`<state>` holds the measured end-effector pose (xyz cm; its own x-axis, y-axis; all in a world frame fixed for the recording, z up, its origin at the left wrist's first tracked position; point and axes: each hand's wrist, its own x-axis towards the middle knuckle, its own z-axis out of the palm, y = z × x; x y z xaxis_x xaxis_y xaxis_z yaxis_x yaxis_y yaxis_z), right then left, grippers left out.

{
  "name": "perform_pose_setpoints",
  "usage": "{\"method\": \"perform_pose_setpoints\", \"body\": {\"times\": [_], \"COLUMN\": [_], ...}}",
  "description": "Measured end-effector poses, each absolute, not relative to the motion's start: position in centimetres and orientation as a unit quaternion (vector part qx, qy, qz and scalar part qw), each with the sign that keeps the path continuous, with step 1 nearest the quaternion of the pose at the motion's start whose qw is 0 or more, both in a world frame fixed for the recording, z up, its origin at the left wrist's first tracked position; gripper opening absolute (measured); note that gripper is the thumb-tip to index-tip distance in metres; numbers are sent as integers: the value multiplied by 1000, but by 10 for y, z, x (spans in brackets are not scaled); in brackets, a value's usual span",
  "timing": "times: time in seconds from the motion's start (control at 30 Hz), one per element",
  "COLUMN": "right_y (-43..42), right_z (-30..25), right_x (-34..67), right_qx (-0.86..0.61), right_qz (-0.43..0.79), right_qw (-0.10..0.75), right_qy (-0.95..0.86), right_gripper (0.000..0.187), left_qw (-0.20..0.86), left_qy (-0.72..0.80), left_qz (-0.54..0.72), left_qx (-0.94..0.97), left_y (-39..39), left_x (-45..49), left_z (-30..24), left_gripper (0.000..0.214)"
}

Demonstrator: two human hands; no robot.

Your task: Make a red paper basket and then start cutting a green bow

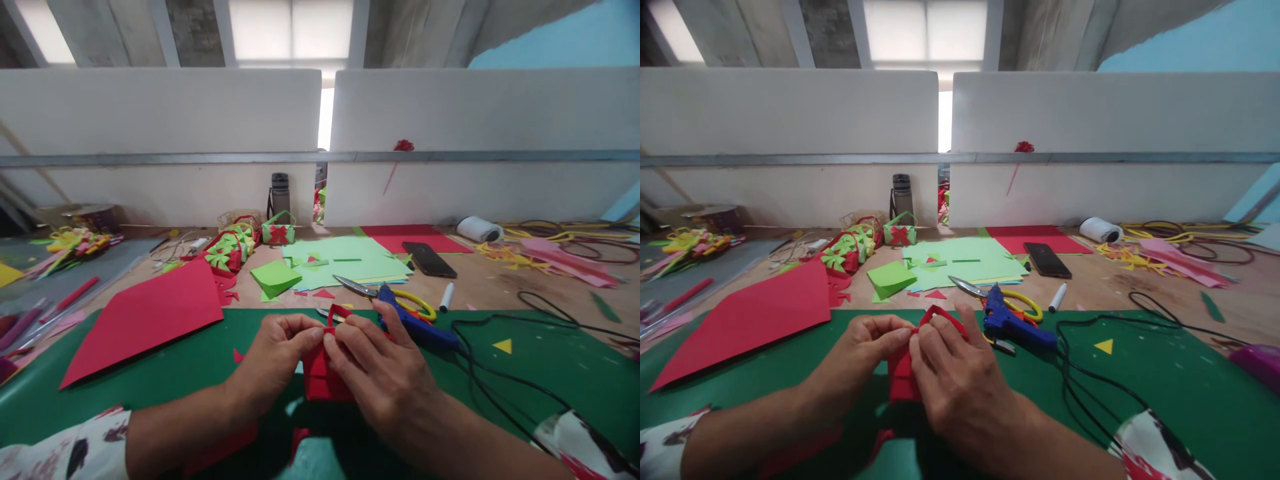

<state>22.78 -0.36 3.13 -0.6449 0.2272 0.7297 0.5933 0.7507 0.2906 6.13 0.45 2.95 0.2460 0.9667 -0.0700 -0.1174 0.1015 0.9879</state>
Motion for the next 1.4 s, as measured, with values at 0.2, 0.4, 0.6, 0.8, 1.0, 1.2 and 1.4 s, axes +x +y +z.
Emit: {"method": "perform_pose_setpoints", "body": {"times": [0.2,0.4,0.6,0.8,1.0,1.2,1.4], "right_y": [-5,0,2,4,-1,-4,-3], "right_z": [62,71,68,58,52,53,51], "right_x": [241,240,238,237,237,235,236], "right_qx": [-340,-406,-418,-402,-364,-373,-390], "right_qz": [-80,74,69,35,20,14,-6], "right_qw": [381,260,226,238,255,254,245], "right_qy": [-856,-873,-877,-884,-896,-892,-888], "right_gripper": [20,17,21,24,25,26,19], "left_qw": [558,427,370,343,306,308,290], "left_qy": [424,421,403,402,413,408,379], "left_qz": [409,388,394,393,383,391,371], "left_qx": [585,700,739,752,768,766,796], "left_y": [0,-4,-3,-1,-5,-4,0], "left_x": [57,59,62,63,65,67,64], "left_z": [36,40,36,32,34,31,30], "left_gripper": [23,24,25,29,30,35,29]}}
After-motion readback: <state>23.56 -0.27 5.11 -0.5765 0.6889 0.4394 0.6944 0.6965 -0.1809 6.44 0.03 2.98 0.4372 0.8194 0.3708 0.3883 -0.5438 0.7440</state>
